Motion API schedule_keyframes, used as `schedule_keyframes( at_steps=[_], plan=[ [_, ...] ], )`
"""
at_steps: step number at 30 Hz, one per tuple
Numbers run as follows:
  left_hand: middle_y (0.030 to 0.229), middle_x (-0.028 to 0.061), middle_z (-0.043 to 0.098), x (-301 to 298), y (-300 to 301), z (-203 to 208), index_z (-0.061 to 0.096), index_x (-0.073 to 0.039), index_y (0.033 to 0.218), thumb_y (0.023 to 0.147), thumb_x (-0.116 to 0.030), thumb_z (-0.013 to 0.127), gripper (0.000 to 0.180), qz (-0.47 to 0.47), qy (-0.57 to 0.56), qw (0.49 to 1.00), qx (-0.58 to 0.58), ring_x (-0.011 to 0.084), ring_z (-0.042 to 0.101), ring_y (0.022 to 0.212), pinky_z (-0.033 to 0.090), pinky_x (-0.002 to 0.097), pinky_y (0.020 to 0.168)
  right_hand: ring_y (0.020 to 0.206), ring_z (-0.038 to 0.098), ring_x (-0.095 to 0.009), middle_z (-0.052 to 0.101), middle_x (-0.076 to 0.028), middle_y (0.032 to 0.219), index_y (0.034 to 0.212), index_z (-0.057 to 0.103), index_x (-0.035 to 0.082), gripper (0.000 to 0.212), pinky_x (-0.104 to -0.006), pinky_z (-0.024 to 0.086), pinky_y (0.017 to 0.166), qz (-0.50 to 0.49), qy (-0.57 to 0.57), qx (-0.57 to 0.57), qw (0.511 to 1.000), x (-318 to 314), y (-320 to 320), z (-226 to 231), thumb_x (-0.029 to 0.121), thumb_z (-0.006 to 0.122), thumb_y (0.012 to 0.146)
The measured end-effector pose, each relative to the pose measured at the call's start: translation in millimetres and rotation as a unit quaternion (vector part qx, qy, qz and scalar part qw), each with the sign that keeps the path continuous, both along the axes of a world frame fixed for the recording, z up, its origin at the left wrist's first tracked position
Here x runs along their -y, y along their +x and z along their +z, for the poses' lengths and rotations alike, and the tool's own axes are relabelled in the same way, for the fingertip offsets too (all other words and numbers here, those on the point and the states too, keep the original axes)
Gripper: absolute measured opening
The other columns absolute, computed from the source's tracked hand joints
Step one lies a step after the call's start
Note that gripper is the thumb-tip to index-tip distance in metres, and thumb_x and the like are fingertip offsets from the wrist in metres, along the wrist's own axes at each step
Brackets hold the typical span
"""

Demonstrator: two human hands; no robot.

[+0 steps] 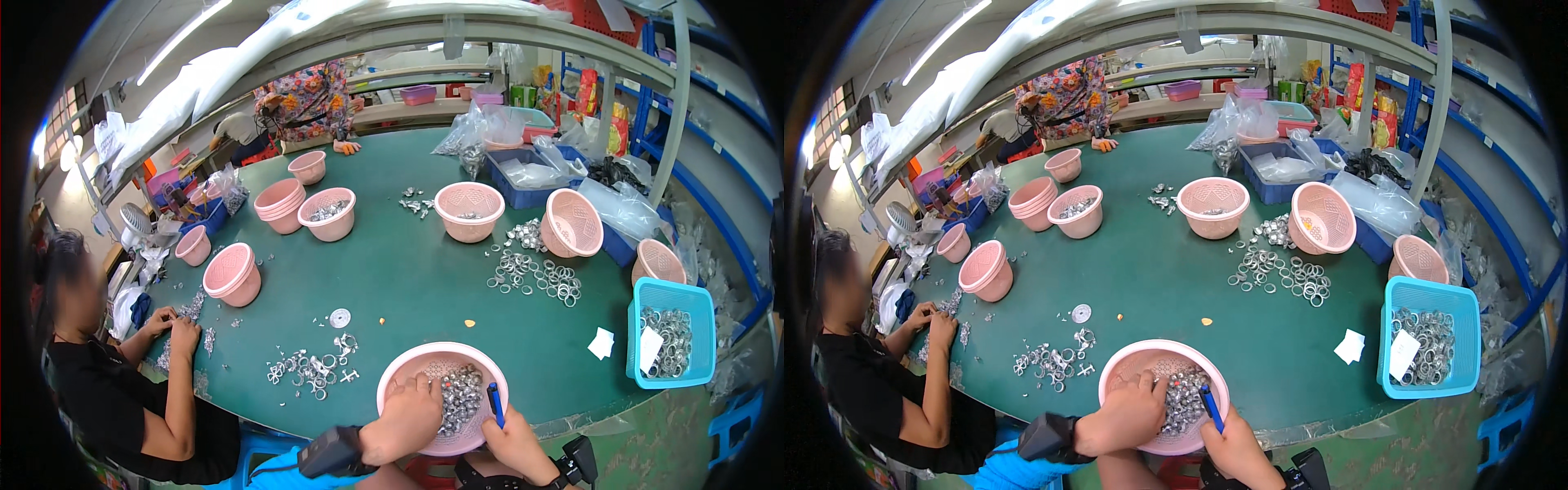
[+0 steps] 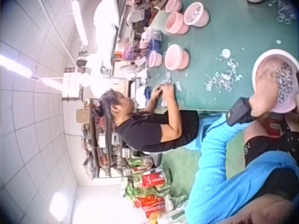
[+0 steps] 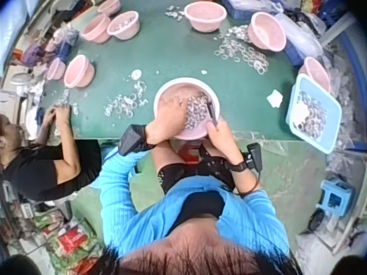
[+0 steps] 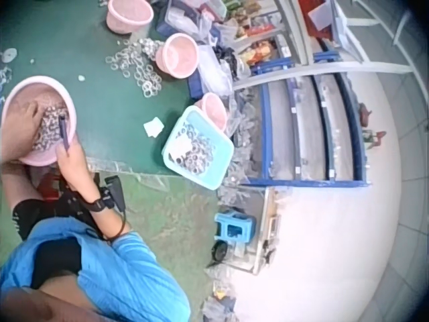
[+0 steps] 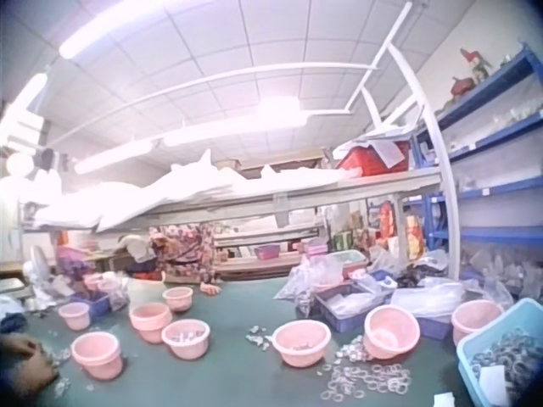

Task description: Sorting and assembling small metal components at a workstation.

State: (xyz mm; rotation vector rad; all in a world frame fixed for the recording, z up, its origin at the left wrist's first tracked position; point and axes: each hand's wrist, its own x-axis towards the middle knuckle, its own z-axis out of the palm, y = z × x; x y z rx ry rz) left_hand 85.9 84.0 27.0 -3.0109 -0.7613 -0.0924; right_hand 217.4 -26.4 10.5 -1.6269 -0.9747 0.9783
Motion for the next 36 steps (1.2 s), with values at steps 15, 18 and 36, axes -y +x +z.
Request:
schedule_keyframes(
  at_steps=[15,18,36],
  plan=[
    [0.078,0.0267,0.046,-4.0,9.4,1.7,0.045,0.005,0.083,0.063,-0.013,0.053,0.028,0.034,-0.243,0.968,0.046,0.0378,0.049,0.071,0.040,0.0402,0.065,0.051,0.042,-0.010,0.048,-0.004,0.060,0.091,0.045,-0.004,0.024,-0.0244,0.036,0.046,0.009,-0.014,-0.093,0.996,-2.7,11.1,-16.6,0.011,0.041,0.072],
    [0.078,0.0233,0.048,-5.1,8.6,-7.9,0.047,0.000,0.082,0.064,-0.011,0.052,0.022,-0.012,-0.261,0.962,0.076,0.0364,0.050,0.069,0.041,0.0404,0.062,0.051,0.042,-0.010,0.048,-0.004,0.061,0.090,0.046,-0.003,0.023,-0.0249,0.037,0.047,0.005,-0.012,-0.082,0.997,-1.0,10.1,-15.0,0.010,0.041,0.072],
    [0.084,0.0140,0.051,-17.6,26.7,2.2,0.049,0.001,0.080,0.067,-0.006,0.050,0.015,-0.079,-0.232,0.966,0.082,0.0283,0.051,0.077,0.041,0.0351,0.065,0.057,0.043,-0.012,0.047,-0.005,0.064,0.094,0.044,-0.003,0.026,-0.0251,0.038,0.053,0.029,-0.047,-0.034,0.998,-0.5,14.9,-12.7,0.010,0.042,0.072]
  ],
)
